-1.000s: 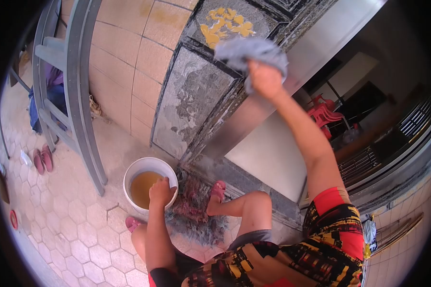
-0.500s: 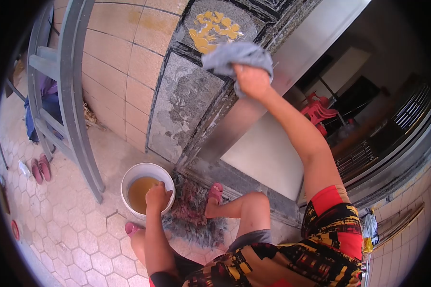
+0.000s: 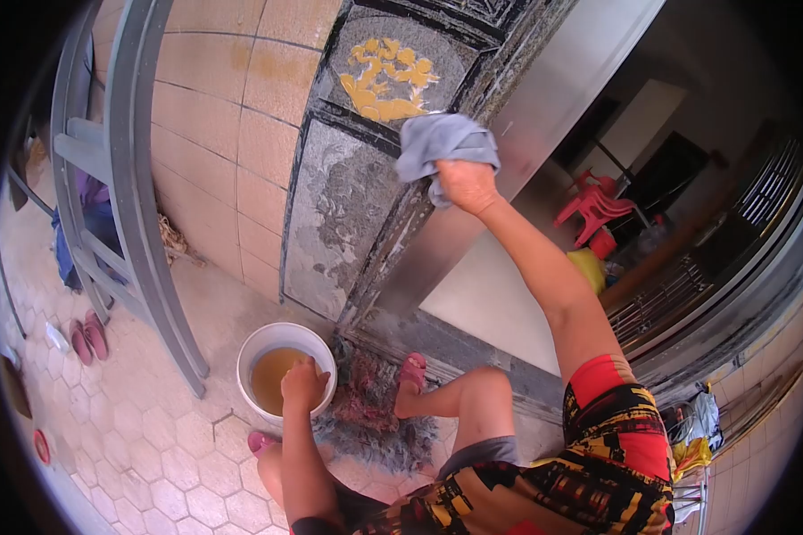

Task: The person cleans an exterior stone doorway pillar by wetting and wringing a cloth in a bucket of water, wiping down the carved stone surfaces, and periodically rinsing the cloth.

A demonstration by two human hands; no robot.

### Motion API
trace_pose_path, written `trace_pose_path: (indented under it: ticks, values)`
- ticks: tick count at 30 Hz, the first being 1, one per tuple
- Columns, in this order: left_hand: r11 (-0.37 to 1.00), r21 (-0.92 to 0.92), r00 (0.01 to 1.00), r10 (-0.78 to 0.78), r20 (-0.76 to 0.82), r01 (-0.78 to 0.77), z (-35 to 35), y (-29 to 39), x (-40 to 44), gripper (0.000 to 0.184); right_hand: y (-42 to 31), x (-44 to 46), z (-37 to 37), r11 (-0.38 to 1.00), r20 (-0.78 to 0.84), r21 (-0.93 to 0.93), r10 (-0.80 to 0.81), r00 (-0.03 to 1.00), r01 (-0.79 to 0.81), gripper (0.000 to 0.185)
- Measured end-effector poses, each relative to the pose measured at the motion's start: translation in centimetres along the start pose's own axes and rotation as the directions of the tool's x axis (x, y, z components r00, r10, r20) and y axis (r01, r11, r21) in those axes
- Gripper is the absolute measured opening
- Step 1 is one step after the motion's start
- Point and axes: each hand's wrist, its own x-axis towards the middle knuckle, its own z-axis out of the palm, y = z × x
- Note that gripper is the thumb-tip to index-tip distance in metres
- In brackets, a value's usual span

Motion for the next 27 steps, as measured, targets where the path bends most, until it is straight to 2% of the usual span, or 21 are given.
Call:
trace_pose_path:
  ticks: [1, 2, 3, 5, 7, 9, 14, 18, 22, 23, 24, 27]
  values:
    - [1.0, -0.001, 1.0, -0.002, 0.012, 0.002, 0.0, 0.0, 0.0, 0.046, 0.4, -0.2, -0.3, 0.937, 0.169, 0.045, 0.335, 0.927, -0.347, 0.025]
    - [1.0, -0.011, 1.0, -0.015, 0.026, 0.015, 0.3, -0.1, 0.1, 0.045, 0.6, -0.5, -0.5, 0.756, 0.345, 0.03, 0.606, 0.717, -0.654, 0.026]
    - [1.0, -0.005, 0.999, -0.015, 0.029, 0.015, 0.5, -0.3, 0.2, 0.045, 2.6, 1.2, -0.5, 0.696, 0.297, -0.078, 0.7, 0.65, -0.714, 0.029]
    - [1.0, -0.006, 1.0, 0.008, 0.012, -0.008, 1.0, -0.6, 0.4, 0.045, 6.5, 4.1, -0.7, 0.747, 0.077, -0.043, 0.664, 0.743, -0.663, 0.028]
    - [1.0, 0.004, 0.999, 0.008, 0.039, -0.008, 0.8, -0.3, 0.6, 0.046, 8.3, 6.1, -1.2, 0.731, 0.003, -0.073, 0.68, 0.733, -0.678, 0.032]
    - [1.0, 0.022, 0.998, 0.005, 0.062, -0.006, 0.5, 0.0, 0.6, 0.047, 6.8, 5.6, -0.9, 0.746, -0.042, -0.115, 0.656, 0.754, -0.656, 0.028]
    - [0.999, 0.038, 0.999, 0.008, 0.045, -0.01, 0.6, 0.0, 0.6, 0.049, -4.6, -2.6, 0.4, 0.82, 0.235, -0.052, 0.564, 0.791, -0.57, 0.014]
    - [0.999, 0.037, 0.995, -0.038, 0.095, 0.035, -0.7, 1.2, -0.2, 0.054, -3.9, -2.8, -0.6, 0.826, 0.29, -0.04, 0.548, 0.784, -0.563, 0.01]
    - [0.998, 0.058, 0.991, -0.04, 0.125, 0.033, -0.2, 1.1, 0.0, 0.054, 2.7, 1.3, -0.2, 0.744, 0.178, -0.109, 0.667, 0.723, -0.659, 0.018]
    - [0.998, 0.047, 0.992, -0.038, 0.121, 0.033, -0.2, 1.1, 0.1, 0.053, 4.3, 3.5, -0.9, 0.726, 0.124, -0.069, 0.687, 0.716, -0.684, 0.017]
    - [0.999, 0.033, 0.993, -0.037, 0.113, 0.034, 0.0, 1.2, 0.2, 0.052, 5.2, 5.4, -1.3, 0.718, -0.021, -0.029, 0.695, 0.719, -0.695, 0.016]
    - [0.999, 0.033, 0.997, -0.003, 0.082, 0.0, 0.6, 0.6, 0.4, 0.051, 3.6, 5.0, -0.7, 0.673, 0.045, -0.087, 0.739, 0.672, -0.734, 0.016]
